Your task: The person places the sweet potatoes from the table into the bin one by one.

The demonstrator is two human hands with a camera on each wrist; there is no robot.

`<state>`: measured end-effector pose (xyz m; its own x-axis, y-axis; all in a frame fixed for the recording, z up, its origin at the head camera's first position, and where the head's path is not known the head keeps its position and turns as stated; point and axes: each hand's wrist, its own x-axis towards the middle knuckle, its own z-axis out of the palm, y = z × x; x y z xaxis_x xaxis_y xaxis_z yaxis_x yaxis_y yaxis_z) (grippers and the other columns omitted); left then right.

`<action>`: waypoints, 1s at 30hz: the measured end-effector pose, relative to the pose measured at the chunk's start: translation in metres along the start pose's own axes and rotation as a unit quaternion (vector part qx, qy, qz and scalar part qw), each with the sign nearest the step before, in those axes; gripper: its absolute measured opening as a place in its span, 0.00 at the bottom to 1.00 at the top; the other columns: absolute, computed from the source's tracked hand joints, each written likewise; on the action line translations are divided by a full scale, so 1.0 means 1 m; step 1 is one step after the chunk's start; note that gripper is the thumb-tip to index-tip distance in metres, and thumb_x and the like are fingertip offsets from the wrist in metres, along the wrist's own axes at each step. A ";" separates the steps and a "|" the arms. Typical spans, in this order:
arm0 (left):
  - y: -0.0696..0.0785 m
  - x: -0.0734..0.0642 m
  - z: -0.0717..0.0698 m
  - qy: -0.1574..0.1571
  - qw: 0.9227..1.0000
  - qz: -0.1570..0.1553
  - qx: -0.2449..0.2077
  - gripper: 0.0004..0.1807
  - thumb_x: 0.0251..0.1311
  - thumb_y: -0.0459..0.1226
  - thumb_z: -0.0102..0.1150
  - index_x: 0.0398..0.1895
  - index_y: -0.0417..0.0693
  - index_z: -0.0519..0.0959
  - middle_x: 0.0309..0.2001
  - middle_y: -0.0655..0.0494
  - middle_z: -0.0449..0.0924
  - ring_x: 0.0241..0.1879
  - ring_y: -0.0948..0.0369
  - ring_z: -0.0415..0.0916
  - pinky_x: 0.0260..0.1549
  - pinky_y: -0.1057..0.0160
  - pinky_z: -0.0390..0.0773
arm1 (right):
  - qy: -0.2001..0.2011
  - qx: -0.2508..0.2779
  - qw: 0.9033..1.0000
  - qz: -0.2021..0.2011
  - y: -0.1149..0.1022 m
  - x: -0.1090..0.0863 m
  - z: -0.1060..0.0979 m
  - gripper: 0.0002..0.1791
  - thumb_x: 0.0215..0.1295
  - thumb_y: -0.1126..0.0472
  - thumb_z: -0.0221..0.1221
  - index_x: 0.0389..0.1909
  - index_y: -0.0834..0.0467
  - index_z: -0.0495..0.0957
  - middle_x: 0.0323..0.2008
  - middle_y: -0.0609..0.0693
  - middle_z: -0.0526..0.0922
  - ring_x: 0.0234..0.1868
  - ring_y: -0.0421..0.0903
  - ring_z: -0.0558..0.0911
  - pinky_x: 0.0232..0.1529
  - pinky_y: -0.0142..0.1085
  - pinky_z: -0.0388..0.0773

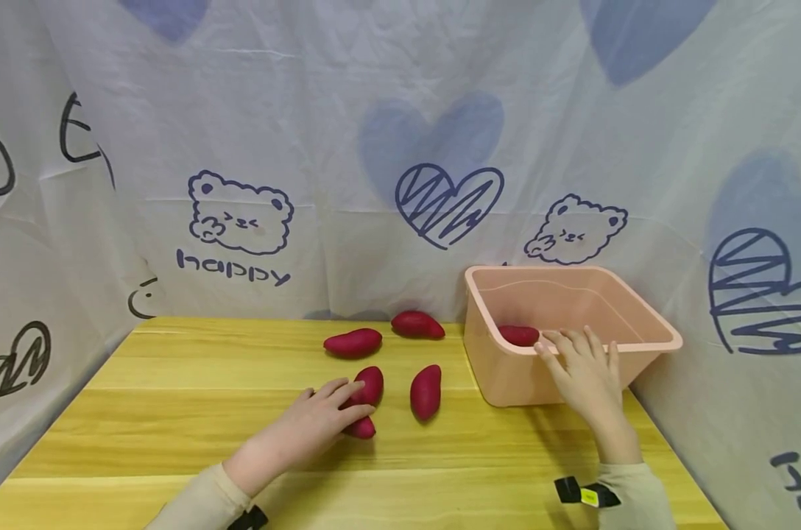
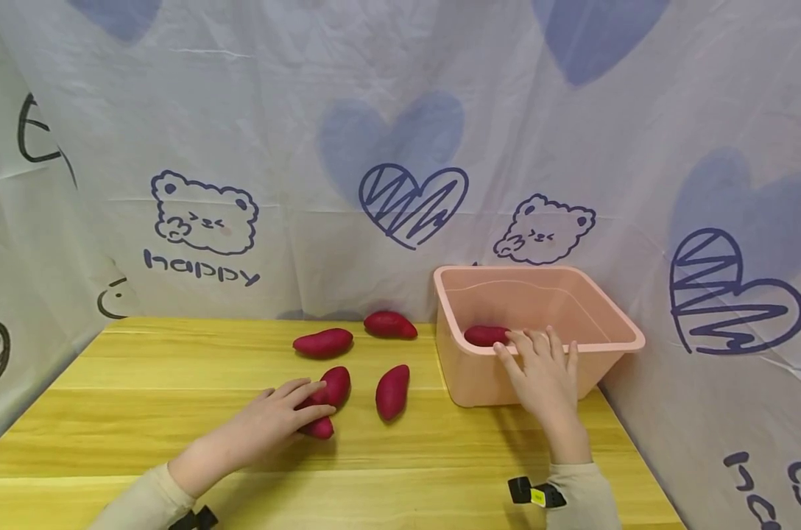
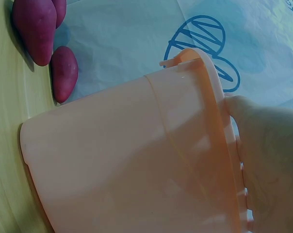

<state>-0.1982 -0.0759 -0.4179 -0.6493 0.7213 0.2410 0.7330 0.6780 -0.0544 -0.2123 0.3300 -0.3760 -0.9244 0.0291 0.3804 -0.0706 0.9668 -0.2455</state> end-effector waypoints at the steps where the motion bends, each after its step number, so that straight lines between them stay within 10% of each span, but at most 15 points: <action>1: 0.000 0.002 -0.002 -0.001 1.000 0.000 0.002 0.20 0.59 0.37 0.52 0.55 0.64 0.71 0.61 0.53 0.66 0.60 0.50 0.63 0.38 0.42 0.73 | 0.001 -0.001 1.000 -0.001 0.000 0.000 0.000 0.31 0.65 0.36 0.34 0.59 0.51 0.65 0.61 0.58 0.63 0.67 0.64 0.48 0.61 0.63 0.25; 30: -0.004 0.059 -0.040 0.023 0.997 0.028 0.063 0.27 0.58 0.30 0.51 0.58 0.64 0.68 0.59 0.53 0.68 0.61 0.52 0.60 0.46 0.42 0.69 | -0.007 -0.004 1.000 0.006 -0.001 0.001 0.000 0.32 0.64 0.35 0.34 0.60 0.50 0.65 0.62 0.58 0.62 0.67 0.63 0.47 0.61 0.62 0.24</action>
<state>-0.2311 -0.0417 -0.3653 -0.5966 0.7530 0.2776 0.7341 0.6518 -0.1904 -0.2134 0.3293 -0.3750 -0.9305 0.0377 0.3643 -0.0561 0.9683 -0.2436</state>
